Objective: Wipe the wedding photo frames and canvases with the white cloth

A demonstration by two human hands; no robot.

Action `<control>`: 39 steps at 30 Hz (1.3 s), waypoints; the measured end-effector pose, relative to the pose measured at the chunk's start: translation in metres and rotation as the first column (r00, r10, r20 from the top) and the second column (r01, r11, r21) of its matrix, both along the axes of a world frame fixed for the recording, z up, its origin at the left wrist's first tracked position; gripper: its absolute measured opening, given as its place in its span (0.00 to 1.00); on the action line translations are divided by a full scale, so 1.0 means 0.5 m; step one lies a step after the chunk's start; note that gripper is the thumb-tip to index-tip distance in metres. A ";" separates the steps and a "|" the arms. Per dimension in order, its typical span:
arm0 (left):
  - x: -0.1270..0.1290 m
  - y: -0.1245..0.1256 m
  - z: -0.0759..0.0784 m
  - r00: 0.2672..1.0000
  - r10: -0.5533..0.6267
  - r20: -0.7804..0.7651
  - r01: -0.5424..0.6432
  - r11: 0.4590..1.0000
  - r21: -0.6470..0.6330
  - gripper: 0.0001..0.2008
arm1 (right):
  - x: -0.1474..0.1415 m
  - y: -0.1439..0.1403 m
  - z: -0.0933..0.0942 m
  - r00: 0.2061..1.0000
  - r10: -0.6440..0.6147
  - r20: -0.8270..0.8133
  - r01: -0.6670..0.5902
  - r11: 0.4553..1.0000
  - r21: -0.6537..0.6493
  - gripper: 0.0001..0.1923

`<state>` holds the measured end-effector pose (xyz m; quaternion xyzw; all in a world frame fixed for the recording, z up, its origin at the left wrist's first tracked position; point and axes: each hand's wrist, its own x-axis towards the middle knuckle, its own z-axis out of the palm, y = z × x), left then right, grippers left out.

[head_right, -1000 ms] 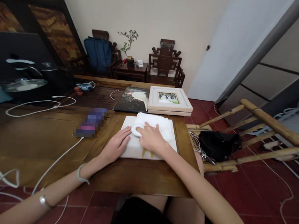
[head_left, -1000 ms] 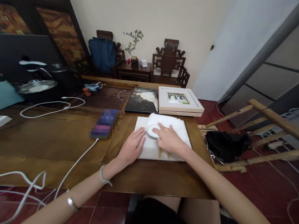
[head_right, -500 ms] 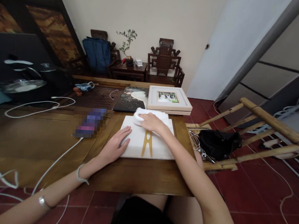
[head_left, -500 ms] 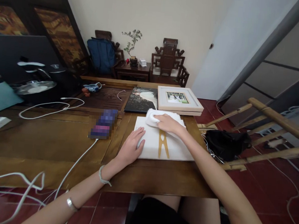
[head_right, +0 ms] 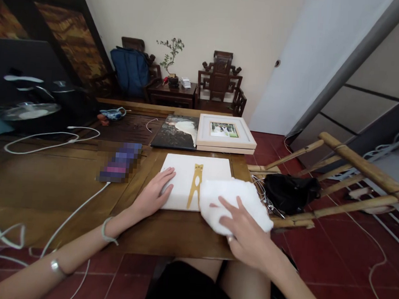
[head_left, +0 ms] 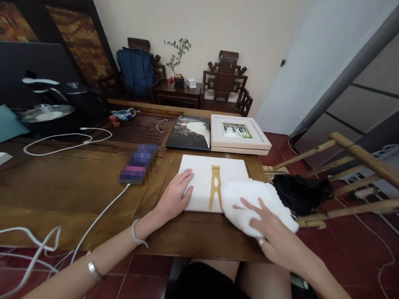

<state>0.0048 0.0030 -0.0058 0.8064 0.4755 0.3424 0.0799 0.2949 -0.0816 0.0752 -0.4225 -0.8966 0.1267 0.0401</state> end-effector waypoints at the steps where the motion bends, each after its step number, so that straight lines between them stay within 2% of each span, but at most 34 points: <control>1: 0.000 0.000 0.000 1.000 0.000 -0.002 0.000 1.000 -0.001 0.19 | 0.001 -0.020 0.003 1.000 0.023 0.003 -0.023 1.000 -0.020 0.18; 4: 0.000 -0.001 0.001 1.000 0.000 -0.006 -0.001 1.000 -0.009 0.19 | 0.006 -0.040 0.010 0.998 0.057 -0.003 -0.057 0.998 -0.029 0.18; 7: 0.000 -0.002 0.003 1.000 -0.002 -0.004 0.002 1.000 -0.012 0.19 | 0.006 -0.005 0.010 1.000 0.000 -0.009 0.000 1.000 -0.025 0.18; 12: -0.001 -0.001 0.003 1.000 -0.005 0.017 0.005 1.000 -0.013 0.19 | -0.010 0.134 0.006 0.986 -0.166 0.012 0.166 0.986 -0.028 0.17; 17: -0.003 0.001 0.002 0.999 -0.017 0.027 0.018 0.999 -0.027 0.19 | -0.027 0.291 0.013 0.961 -0.260 -0.089 0.262 0.965 0.007 0.17; 19: -0.004 0.001 0.002 0.999 -0.020 0.026 0.021 0.999 -0.032 0.19 | -0.029 0.328 0.013 0.960 -0.258 -0.106 0.261 0.965 0.015 0.18; 21: -0.004 0.000 0.002 0.999 -0.020 0.027 0.021 0.999 -0.035 0.19 | -0.030 0.340 0.011 0.957 -0.266 -0.113 0.270 0.962 0.027 0.19; 23: -0.004 0.000 0.002 0.999 -0.019 0.027 0.020 0.999 -0.036 0.19 | -0.028 0.326 0.006 0.955 -0.275 -0.111 0.280 0.959 0.034 0.18; 25: -0.003 0.000 0.002 1.000 -0.016 0.024 0.017 0.999 -0.035 0.19 | -0.024 0.288 -0.002 0.953 -0.285 -0.102 0.290 0.956 0.036 0.17; 29: -0.001 -0.001 0.003 1.000 -0.012 0.022 0.012 1.000 -0.025 0.19 | -0.010 0.160 -0.014 0.961 -0.271 -0.048 0.271 0.963 -0.013 0.19; 34: 0.000 -0.001 0.003 1.000 -0.008 0.028 0.009 1.000 -0.024 0.19 | 0.014 -0.001 -0.011 0.983 -0.174 -0.062 0.168 0.982 -0.086 0.19; 36: 0.000 -0.001 0.003 1.000 -0.004 0.031 0.005 1.000 -0.028 0.19 | 0.026 -0.028 -0.010 0.983 -0.162 -0.083 0.150 0.980 -0.130 0.19; 39: 0.001 -0.001 0.002 0.999 -0.004 0.051 0.005 1.000 -0.019 0.19 | 0.045 -0.011 -0.013 0.961 -0.265 -0.084 0.240 0.942 -0.233 0.21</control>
